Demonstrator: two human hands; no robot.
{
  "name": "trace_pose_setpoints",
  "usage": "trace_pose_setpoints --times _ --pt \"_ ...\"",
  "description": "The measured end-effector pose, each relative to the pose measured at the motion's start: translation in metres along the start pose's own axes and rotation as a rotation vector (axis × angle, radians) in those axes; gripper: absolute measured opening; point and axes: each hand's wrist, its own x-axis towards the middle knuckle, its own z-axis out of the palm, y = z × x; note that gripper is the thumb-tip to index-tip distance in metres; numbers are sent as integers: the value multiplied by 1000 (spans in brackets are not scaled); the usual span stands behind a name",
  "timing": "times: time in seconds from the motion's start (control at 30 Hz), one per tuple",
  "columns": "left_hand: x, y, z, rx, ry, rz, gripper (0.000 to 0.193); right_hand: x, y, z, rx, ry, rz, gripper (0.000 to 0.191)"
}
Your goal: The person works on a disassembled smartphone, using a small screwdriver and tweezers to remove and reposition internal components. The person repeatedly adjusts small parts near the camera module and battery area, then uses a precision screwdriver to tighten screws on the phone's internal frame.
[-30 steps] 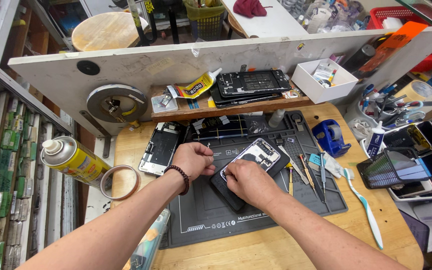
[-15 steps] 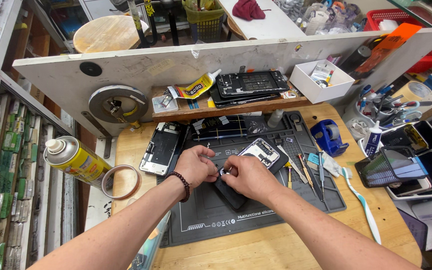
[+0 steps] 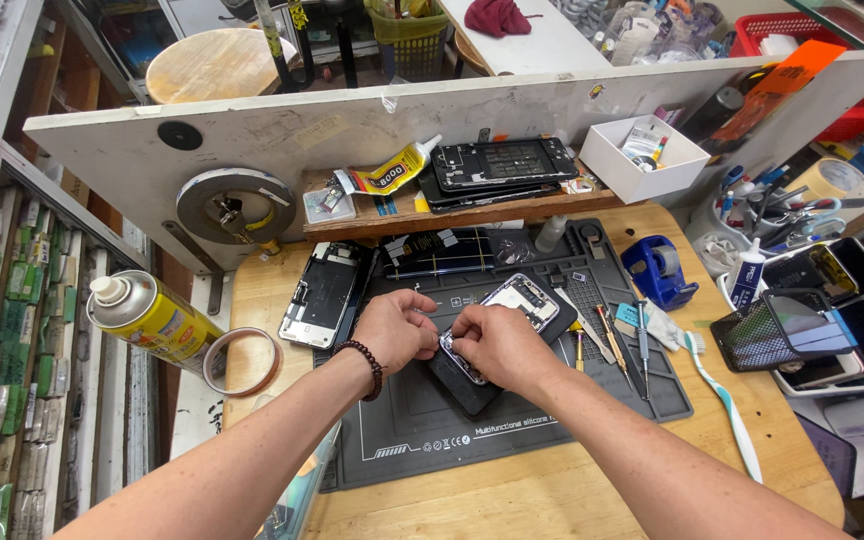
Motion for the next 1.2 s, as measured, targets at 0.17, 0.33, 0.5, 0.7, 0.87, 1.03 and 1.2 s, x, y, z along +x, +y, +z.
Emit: trace_pose_setpoints --times 0.17,0.33,0.5,0.7,0.87,1.03,1.2 --pt "1 -1 1 -1 -8 15 48 -2 0 0 -8 22 -42 16" --pt "-1 1 4 27 6 6 49 -10 0 1 58 60 -81 16" --pt "-5 6 5 43 -6 -13 53 -20 1 9 116 139 -140 14" --pt "-9 3 2 -117 -59 -69 48 -23 0 10 100 151 -120 13" --pt "-3 -1 0 -262 -58 -129 40 -23 -1 9 111 144 -68 13" --pt "0 -6 -2 -240 37 -160 33 -15 5 6 122 198 -17 13" --pt "1 -6 -5 -231 39 -185 30 -6 15 3 134 198 14 14"
